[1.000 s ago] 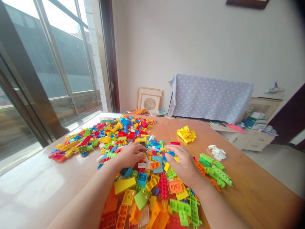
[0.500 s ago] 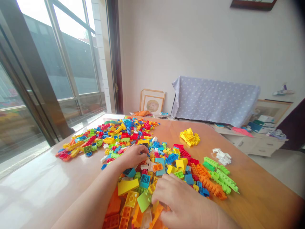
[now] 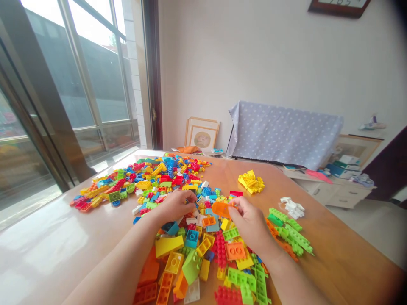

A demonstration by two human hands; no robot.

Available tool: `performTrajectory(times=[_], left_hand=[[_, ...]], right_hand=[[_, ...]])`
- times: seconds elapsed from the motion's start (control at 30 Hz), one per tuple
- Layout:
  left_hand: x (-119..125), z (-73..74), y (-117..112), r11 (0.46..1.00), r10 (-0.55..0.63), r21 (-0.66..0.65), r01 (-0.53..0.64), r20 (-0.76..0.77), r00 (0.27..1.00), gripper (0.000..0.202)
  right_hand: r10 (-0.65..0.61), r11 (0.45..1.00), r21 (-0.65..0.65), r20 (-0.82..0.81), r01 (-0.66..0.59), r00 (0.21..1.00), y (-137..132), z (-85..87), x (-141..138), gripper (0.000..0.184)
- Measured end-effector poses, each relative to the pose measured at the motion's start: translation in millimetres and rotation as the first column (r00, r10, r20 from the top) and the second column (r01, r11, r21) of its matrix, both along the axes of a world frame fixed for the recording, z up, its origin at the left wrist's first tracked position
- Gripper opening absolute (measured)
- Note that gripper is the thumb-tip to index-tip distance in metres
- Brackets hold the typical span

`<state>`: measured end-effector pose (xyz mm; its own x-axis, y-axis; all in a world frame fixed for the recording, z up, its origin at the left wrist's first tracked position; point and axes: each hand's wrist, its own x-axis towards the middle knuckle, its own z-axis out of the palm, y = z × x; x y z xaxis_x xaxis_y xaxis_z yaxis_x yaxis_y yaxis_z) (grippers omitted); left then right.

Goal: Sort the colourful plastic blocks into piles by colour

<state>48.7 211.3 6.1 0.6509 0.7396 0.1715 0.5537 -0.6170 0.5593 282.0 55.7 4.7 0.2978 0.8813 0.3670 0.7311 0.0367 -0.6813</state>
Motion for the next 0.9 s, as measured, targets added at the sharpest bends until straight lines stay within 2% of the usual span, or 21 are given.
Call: performTrajectory(times=[0.17,0.3,0.4,0.53,0.63,0.9], left_hand=[[-1.7,-3.5,5.2,0.999,-0.020,0.037,0.020,0.015,1.000,0.024],[-4.3,-5.3,8.5,0.993,-0.038,0.109,0.038,-0.003,0.999,0.027],[-6.0,-3.7,7.0,0.991,-0.041,0.124,0.046,-0.047,0.998,0.025],[-6.6,-1.7,3.5,0.991,-0.029,0.125,0.041,-0.089,0.996,0.020],[-7.3,-1.6,3.3,0.995,-0.027,0.094,0.037,-0.103,0.994,0.019],[-13.9,8.0,0.1,0.995,-0.032,-0.101,0.024,-0.077,0.997,0.022]], right_hand=[[-0.086,0.993,0.082,-0.006,0.087,0.996,14.1,-11.9,17.7,0.027],[-0.081,0.993,0.089,-0.027,0.083,0.996,19.6,-17.5,23.2,0.034],[-0.096,0.991,0.097,0.001,0.096,0.995,19.1,-17.3,23.7,0.034],[-0.193,0.981,0.061,0.126,0.186,0.973,14.0,-10.4,21.5,0.025],[-0.227,0.974,0.058,0.193,0.220,0.955,10.8,-5.3,19.3,0.022],[-0.136,0.986,0.121,0.188,0.114,0.973,10.8,-3.6,13.5,0.030]])
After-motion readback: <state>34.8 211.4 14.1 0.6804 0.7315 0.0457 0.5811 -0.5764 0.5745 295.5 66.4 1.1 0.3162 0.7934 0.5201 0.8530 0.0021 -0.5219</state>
